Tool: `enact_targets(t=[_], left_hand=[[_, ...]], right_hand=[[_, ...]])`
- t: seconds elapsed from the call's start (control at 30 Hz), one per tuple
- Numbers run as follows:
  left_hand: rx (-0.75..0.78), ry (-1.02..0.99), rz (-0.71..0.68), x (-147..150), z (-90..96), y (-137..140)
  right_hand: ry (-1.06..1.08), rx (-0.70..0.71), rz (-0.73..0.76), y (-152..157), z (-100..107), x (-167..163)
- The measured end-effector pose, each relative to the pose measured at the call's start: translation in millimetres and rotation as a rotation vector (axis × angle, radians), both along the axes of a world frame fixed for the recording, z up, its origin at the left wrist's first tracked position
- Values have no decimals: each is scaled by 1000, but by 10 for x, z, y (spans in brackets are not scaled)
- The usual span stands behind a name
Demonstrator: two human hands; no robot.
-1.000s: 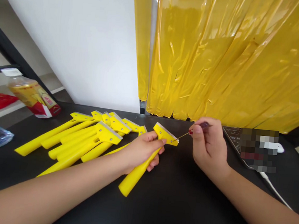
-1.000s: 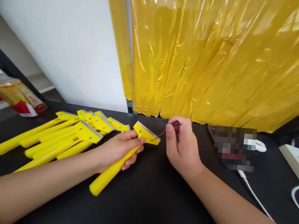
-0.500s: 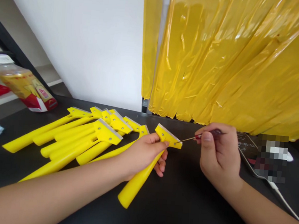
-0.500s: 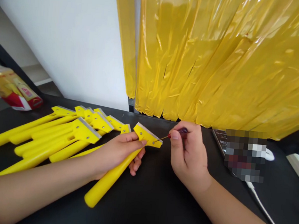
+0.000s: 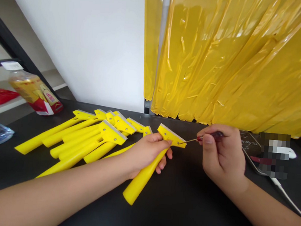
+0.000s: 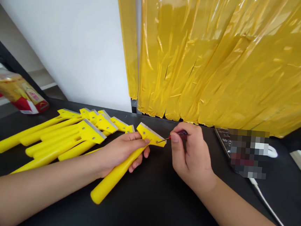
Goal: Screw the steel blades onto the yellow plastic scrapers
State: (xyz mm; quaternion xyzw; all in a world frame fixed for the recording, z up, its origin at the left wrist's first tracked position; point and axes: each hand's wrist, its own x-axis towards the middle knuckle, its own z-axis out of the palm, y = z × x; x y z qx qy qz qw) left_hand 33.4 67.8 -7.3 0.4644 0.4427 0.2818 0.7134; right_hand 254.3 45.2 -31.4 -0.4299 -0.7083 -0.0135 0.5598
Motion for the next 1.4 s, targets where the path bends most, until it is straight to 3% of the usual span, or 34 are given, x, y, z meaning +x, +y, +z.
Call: enact_targets(t=[0.27,0.6,0.7,0.8,0.87,0.97,1.03,1.1,1.3,1.4], left_hand=[[-5,16,-7,-28,53,-31],[45,5,-34,-19,-1,-26],[44,8,-32,-29,-2,-12],[42,-1,-25,-36,-4,-8],[54,-26,-9,-24,-7,-32],[47,-72,28,26,-6,-129],[4,-115,31,70,2,-215],[-49,-185,6,107,9,-285],[-154,-300,-75,134,-13,-279],[-170,-262,-108,128,-24,-247]], right_hand=[[110,-34,-37,42,0,-15],[56,-21,-39,13,-45,-8],[-38,12,-57,4,24,3],[-189,23,-81,-46,225,14],[-335,8,-173,-119,404,10],[-637,-29,-483,-281,648,-8],[-738,-24,-594,-392,757,-9],[-741,-36,-552,-473,823,25],[-562,-241,-96,-487,888,336],[-499,-268,-42,-456,860,421]])
